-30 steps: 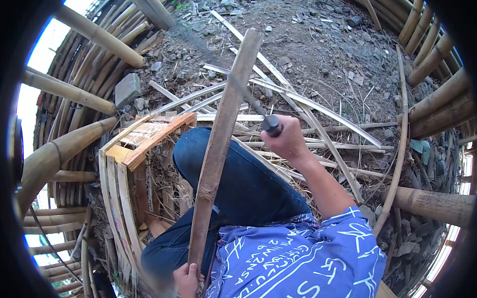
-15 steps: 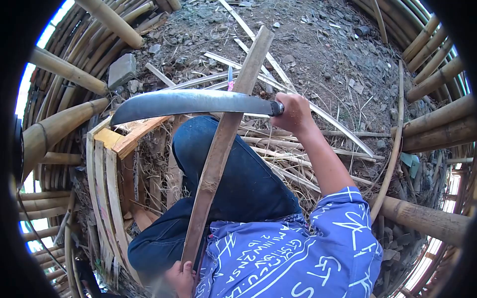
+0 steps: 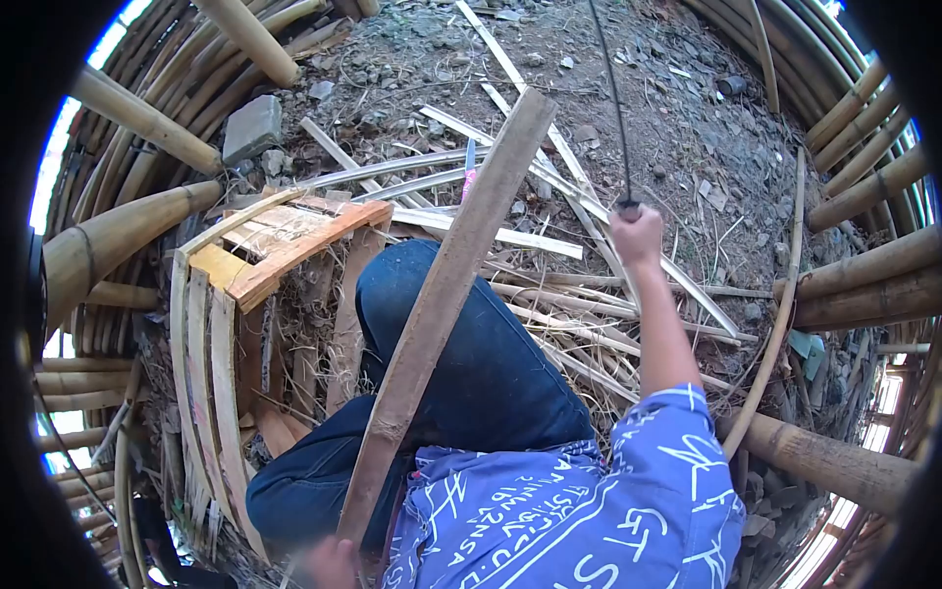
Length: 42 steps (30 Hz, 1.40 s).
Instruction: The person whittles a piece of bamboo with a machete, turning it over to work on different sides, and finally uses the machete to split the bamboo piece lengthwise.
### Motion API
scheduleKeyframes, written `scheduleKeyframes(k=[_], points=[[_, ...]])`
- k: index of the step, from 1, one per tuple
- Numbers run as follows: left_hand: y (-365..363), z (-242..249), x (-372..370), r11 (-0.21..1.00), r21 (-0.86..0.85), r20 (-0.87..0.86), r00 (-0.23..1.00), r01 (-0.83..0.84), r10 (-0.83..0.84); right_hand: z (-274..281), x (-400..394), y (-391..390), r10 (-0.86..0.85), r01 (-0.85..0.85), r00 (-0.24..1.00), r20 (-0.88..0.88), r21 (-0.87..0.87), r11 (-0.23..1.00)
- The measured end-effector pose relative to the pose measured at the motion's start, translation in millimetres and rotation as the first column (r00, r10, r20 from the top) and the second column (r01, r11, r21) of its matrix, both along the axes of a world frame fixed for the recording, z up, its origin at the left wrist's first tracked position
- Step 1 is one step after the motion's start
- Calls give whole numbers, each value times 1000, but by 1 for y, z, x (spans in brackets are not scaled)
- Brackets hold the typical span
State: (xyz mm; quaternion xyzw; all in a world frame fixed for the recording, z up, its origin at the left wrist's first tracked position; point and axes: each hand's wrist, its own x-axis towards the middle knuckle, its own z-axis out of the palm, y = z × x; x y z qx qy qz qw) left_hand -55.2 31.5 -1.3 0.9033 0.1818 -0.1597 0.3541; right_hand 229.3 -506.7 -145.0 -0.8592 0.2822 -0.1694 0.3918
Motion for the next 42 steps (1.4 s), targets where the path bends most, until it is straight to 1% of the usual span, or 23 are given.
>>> scheduleKeyframes(k=[1,3,5,7,9,10,12,13,14,15,16,17,18,20,27,29,34,36,37,39,40,41,42], points=[[1,-2,0,1000,10,-36,999,-25,26,0,-6,14,-6,6,1000,-2,4,1000],[3,-6,0,999,26,-75,996,-36,38,0,-16,37,95,-99,994,46,91,991],[1,-6,2,990,-14,-184,974,-138,133,7,-21,61,102,-101,991,87,-20,995],[-8,-1,11,994,17,-194,975,-110,111,21,-24,76,122,-110,981,148,-86,990],[-11,2,17,996,46,-196,977,-81,89,28,-27,79,207,-152,947,246,-225,962],[-11,1,18,995,30,-197,975,-100,104,33,-28,78,200,-145,947,251,-221,964],[-14,5,21,993,15,-193,974,-116,117,43,-30,76,309,-176,916,256,-436,883],[-21,11,28,988,11,-241,958,-155,154,48,-31,75,305,-171,916,261,-434,885],[-25,15,32,981,10,-287,939,-194,189,53,-31,74,359,-198,898,254,-496,845],[-24,16,33,982,13,-283,941,-190,186,57,-32,73,411,-222,878,244,-555,802],[-24,17,32,989,4,-264,954,-149,145,61,-33,74,406,-216,879,249,-552,805],[-23,17,32,994,-4,-245,964,-110,105,63,-33,76,457,-241,861,223,-612,753],[-16,8,26,994,0,-241,965,-107,104,64,-32,77,506,-264,840,194,-669,695],[-1,-16,12,937,-269,-122,973,-224,198,60,-32,78,511,-268,836,201,-663,699],[2,-21,6,938,-249,-123,969,-239,215,58,-29,81,530,-281,822,206,-664,693],[7,-25,4,947,-248,-104,977,-206,186,57,-27,79,535,-288,820,202,-662,692],[8,-29,2,943,-236,-99,971,-234,216,54,-23,77,554,-314,807,202,-647,694],[9,-31,1,940,-232,-98,968,-249,232,53,-25,77,600,-469,795,93,-532,704],[11,-33,-1,947,-223,-70,972,-233,223,52,-24,78,603,-474,793,88,-533,701],[11,-38,-5,951,-214,-49,975,-223,217,49,-20,79,660,-593,751,19,-419,687],[9,-41,-8,964,-165,12,976,-210,215,51,-17,81,680,-610,731,56,-392,688],[9,-44,-11,973,-113,73,975,-200,208,49,-13,79,682,-614,730,50,-390,686],[11,-47,-15,973,-114,66,975,-203,211,46,-7,76,691,-625,721,44,-391,676]])
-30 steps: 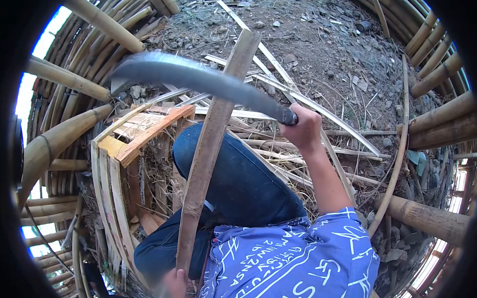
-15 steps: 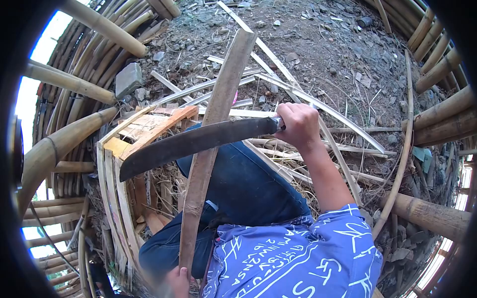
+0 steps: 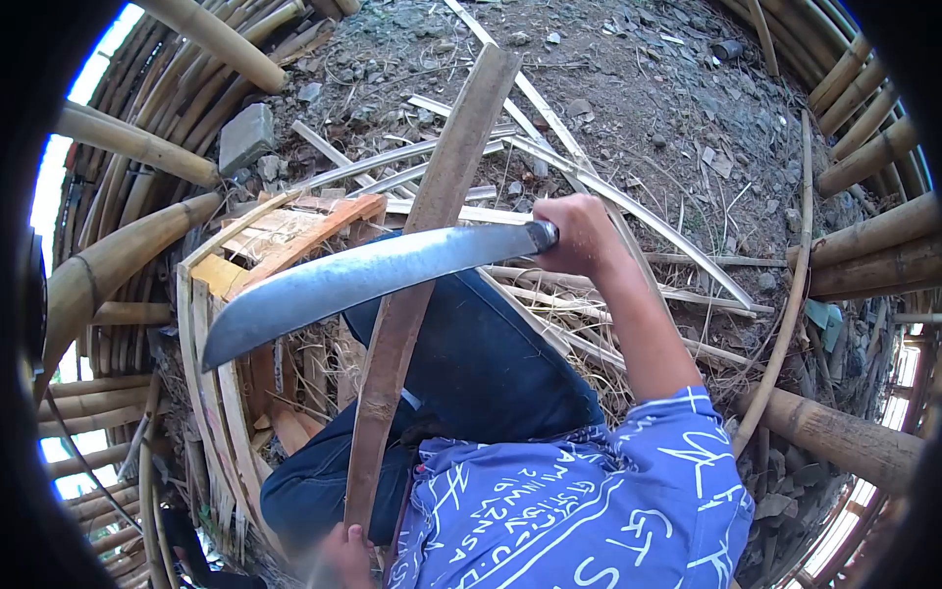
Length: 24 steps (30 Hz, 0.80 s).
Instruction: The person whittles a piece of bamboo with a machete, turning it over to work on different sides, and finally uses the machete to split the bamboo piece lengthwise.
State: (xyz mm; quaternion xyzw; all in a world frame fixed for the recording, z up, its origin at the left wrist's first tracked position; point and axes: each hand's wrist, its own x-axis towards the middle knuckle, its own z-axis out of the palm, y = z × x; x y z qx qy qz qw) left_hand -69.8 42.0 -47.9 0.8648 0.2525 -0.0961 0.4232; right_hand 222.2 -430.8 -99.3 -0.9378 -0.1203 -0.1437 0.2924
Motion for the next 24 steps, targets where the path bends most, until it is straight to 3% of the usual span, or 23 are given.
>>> scheduleKeyframes(k=[2,5,8,24], points=[[-1,-2,-2,999,28,20,999,28,-29,0,12,-6,14,-16,998,-63,-40,999],[-12,10,10,995,34,71,992,98,-100,2,23,-10,9,-11,1000,-25,-81,997],[-5,3,2,998,47,-13,999,34,-34,1,27,-16,9,-11,1000,-14,-118,993],[-9,11,11,998,48,-47,998,41,-38,-12,26,-35,-57,66,996,68,-143,988]])
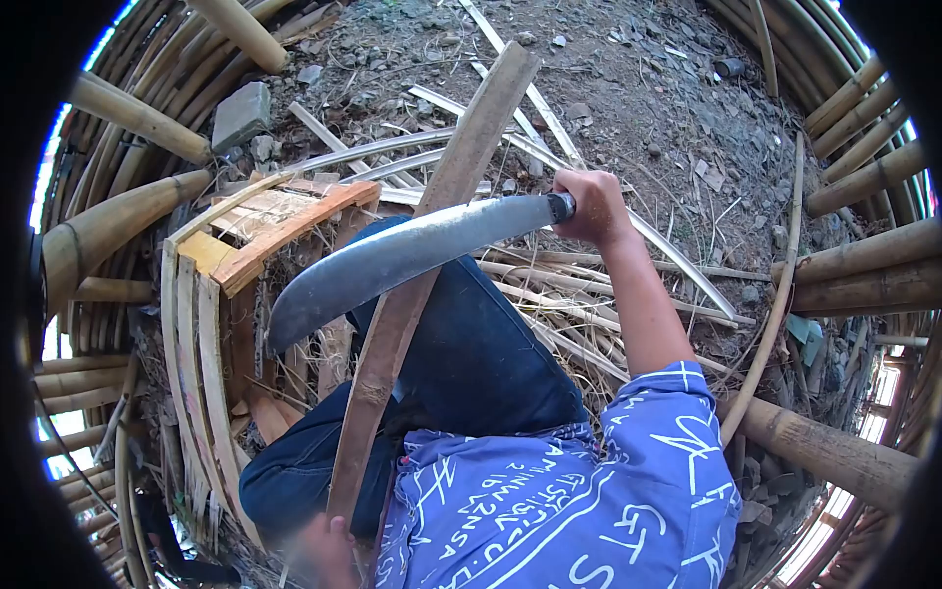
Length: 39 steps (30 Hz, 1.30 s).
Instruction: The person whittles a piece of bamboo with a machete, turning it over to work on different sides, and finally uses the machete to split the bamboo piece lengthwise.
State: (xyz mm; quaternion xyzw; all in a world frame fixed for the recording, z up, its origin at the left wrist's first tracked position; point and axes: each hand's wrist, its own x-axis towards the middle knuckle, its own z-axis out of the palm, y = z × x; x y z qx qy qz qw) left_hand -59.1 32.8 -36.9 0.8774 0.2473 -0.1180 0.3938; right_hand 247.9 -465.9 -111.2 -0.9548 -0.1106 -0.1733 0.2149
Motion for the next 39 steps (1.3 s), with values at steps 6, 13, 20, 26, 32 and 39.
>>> scheduleKeyframes(k=[6,13,20,26,32,39], points=[[-2,1,0,1000,-15,3,1000,-6,6,-4,1,-4,-16,16,998,61,0,1000],[-4,8,5,1000,-14,-14,1000,19,-19,-24,-13,-24,-119,117,989,84,25,993],[-1,13,7,997,-64,-53,998,-35,31,-53,-18,-46,-381,372,924,37,148,916],[5,21,7,986,-166,-1,1000,-29,30,-85,-54,-102,-755,787,611,-239,292,544],[-6,30,23,976,-212,-118,993,-45,20,-76,-73,-43,-457,713,702,-547,532,457],[-60,46,59,940,93,-20,945,327,-327,-22,-61,53,-175,483,875,-452,784,390]])
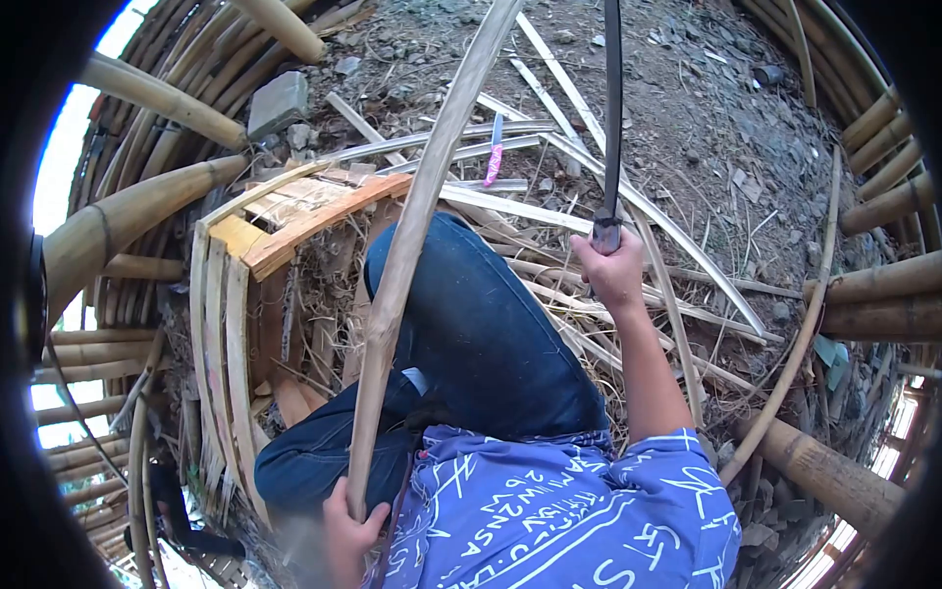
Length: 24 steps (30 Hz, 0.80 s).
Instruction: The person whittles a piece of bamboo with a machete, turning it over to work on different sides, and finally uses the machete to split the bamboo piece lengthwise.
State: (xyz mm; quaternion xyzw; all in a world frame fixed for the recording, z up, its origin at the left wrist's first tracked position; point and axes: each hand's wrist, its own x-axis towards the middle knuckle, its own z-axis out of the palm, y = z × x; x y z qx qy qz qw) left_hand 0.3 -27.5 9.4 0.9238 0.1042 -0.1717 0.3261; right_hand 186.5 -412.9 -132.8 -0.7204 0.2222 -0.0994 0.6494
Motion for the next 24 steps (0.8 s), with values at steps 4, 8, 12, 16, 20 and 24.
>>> scheduleKeyframes(k=[4,8,12,16,20,24], points=[[-7,-8,14,999,-48,-98,995,20,-25,57,-11,17,199,-201,980,-28,-139,970],[-20,-4,34,995,-65,-39,997,69,-71,89,-22,31,318,-291,948,19,-353,889],[-26,-5,41,983,-82,-88,981,167,-174,92,-25,35,470,-425,882,-28,-478,769],[-29,-4,41,979,-96,-169,966,183,-197,84,-21,32,473,-428,876,-92,-602,675],[-37,5,38,979,-90,-166,966,183,-196,73,-5,21,411,-372,902,-135,-725,580],[-38,3,33,980,-124,-165,971,154,-173,67,8,12,479,-323,876,-57,-807,494]])
